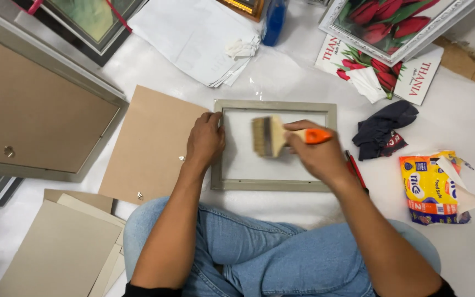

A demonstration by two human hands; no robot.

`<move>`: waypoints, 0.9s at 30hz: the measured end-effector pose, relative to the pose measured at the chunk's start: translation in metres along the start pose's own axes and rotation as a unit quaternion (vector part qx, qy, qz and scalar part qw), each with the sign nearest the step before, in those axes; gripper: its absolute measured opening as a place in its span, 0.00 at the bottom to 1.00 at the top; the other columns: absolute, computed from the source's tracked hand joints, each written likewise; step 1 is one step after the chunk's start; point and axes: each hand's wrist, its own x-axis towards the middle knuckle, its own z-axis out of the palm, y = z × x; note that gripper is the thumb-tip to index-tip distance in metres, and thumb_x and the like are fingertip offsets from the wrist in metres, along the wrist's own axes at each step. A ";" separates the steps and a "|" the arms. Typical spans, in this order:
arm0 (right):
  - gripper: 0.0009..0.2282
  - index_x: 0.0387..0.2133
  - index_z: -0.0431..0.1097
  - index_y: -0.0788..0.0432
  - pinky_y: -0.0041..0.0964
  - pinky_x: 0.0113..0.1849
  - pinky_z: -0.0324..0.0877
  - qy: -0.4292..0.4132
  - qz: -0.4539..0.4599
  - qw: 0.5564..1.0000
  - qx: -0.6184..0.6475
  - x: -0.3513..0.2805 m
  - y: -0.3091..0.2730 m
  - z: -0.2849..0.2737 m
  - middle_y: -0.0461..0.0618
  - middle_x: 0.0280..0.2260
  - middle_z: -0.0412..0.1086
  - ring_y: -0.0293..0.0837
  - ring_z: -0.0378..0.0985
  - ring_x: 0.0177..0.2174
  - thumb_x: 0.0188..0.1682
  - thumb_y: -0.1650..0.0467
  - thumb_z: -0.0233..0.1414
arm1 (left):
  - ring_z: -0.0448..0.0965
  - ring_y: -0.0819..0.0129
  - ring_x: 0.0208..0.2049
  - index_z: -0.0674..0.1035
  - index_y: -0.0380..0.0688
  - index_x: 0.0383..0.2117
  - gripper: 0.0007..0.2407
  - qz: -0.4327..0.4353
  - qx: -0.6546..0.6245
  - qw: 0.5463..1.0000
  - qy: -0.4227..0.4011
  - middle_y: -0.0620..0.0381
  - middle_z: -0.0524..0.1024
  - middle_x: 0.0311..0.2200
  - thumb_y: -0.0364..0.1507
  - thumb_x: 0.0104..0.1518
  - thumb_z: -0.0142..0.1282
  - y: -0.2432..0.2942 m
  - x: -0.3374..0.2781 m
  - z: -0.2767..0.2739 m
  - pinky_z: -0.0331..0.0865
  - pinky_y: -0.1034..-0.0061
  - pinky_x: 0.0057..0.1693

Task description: The person disassembles a photo frame, removes the backing and plastic, cleans the glass with a brush and cloth, places a white paper insert, and reassembles the frame with the backing and clips. The person wipes the frame's exterior with a cloth.

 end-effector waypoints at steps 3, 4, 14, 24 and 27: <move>0.13 0.43 0.80 0.57 0.37 0.36 0.82 -0.091 0.049 0.994 0.029 -0.001 -0.012 0.023 0.62 0.34 0.78 0.43 0.77 0.32 0.43 0.74 0.59 | 0.78 0.46 0.48 0.76 0.42 0.55 0.16 -0.005 0.001 1.000 -0.011 0.43 0.74 0.48 0.28 0.61 0.49 0.005 -0.001 -0.009 0.75 0.58 0.49; 0.13 0.43 0.80 0.57 0.37 0.36 0.82 -0.090 0.050 0.994 0.031 0.003 -0.002 0.018 0.62 0.34 0.78 0.43 0.77 0.32 0.43 0.74 0.59 | 0.78 0.46 0.48 0.76 0.42 0.55 0.16 -0.004 0.002 1.000 -0.013 0.43 0.74 0.48 0.28 0.61 0.49 0.004 -0.001 -0.006 0.75 0.58 0.49; 0.11 0.30 0.80 0.57 0.52 0.32 0.74 0.096 0.126 0.937 -0.313 0.032 0.037 -0.081 0.63 0.24 0.74 0.62 0.81 0.31 0.43 0.63 0.56 | 0.78 0.47 0.48 0.75 0.44 0.56 0.16 -0.013 -0.016 1.000 -0.007 0.45 0.74 0.48 0.28 0.61 0.50 0.001 0.002 -0.002 0.76 0.60 0.50; 0.12 0.41 0.80 0.57 0.34 0.32 0.77 -0.047 -0.003 0.998 0.037 0.008 0.004 0.030 0.55 0.29 0.79 0.40 0.77 0.27 0.43 0.73 0.59 | 0.77 0.40 0.50 0.74 0.42 0.57 0.18 0.008 -0.004 1.000 0.015 0.41 0.73 0.51 0.30 0.59 0.52 0.002 -0.001 0.005 0.74 0.52 0.52; 0.11 0.39 0.82 0.50 0.38 0.30 0.72 -0.027 0.045 0.998 -0.045 0.027 0.031 0.011 0.57 0.27 0.78 0.42 0.76 0.27 0.44 0.72 0.58 | 0.76 0.42 0.53 0.74 0.43 0.58 0.19 0.012 0.012 1.000 -0.007 0.42 0.72 0.53 0.30 0.58 0.53 0.006 -0.003 -0.001 0.73 0.53 0.54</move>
